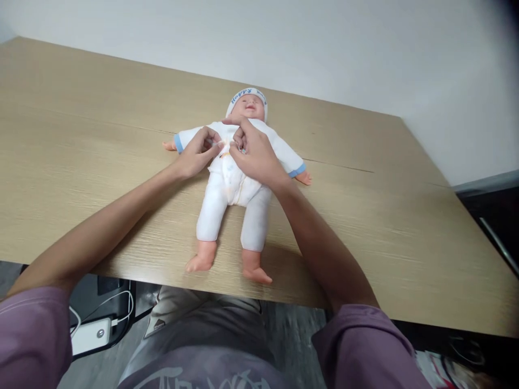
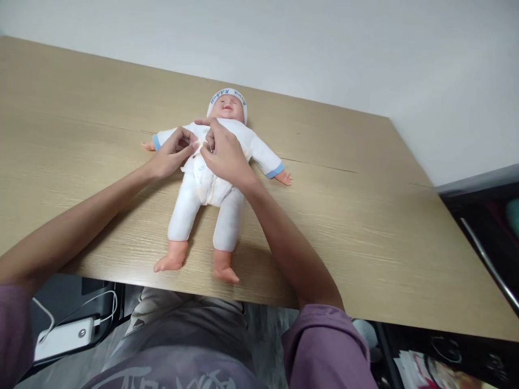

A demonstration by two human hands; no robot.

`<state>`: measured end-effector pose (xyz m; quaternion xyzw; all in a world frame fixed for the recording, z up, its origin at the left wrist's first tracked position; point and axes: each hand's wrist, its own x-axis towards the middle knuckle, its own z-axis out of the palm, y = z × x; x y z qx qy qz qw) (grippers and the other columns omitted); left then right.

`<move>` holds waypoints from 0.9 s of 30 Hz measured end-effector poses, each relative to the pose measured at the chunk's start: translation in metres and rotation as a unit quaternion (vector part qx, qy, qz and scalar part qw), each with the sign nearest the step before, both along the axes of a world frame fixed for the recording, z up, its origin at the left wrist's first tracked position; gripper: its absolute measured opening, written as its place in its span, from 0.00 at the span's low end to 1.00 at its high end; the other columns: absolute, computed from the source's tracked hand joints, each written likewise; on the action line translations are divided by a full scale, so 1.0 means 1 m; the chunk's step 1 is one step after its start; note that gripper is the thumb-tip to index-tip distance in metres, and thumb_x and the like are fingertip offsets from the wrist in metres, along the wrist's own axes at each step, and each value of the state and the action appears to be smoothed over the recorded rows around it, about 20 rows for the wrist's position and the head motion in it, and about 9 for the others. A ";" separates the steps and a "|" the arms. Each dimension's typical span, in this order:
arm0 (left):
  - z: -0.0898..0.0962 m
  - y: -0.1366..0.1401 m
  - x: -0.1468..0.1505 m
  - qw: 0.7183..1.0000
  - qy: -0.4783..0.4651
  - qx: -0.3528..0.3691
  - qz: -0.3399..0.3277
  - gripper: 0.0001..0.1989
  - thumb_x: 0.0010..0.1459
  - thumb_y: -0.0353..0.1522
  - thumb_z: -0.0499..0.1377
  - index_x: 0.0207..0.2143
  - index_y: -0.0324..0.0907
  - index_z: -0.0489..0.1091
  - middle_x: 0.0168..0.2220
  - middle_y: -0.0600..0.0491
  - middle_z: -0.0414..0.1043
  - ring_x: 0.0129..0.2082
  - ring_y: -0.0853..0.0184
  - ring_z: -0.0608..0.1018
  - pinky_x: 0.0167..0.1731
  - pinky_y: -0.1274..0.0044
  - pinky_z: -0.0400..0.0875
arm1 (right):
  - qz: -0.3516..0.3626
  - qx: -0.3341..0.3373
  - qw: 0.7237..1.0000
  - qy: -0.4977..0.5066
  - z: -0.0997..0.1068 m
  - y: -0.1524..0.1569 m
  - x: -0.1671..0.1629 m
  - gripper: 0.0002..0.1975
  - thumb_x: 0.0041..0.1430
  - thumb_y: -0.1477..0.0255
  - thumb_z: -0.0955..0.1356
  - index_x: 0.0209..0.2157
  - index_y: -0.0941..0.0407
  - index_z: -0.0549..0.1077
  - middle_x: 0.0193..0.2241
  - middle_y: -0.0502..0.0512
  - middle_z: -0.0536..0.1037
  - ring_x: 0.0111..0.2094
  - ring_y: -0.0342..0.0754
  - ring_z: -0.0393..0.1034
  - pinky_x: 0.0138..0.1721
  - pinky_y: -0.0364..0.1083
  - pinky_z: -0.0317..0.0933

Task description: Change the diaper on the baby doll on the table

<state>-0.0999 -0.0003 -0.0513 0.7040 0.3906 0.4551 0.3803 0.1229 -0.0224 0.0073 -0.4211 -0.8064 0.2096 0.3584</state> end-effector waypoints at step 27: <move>0.033 -0.135 0.022 0.956 0.288 0.049 0.035 0.22 0.68 0.47 0.70 0.32 0.46 0.65 0.30 0.53 0.77 0.35 0.58 0.75 0.43 0.66 0.67 | -0.100 0.014 0.989 -0.105 -0.038 -0.143 0.045 0.07 0.76 0.65 0.76 0.47 0.54 0.80 0.34 0.53 0.83 0.35 0.54 0.77 0.38 0.50 0.61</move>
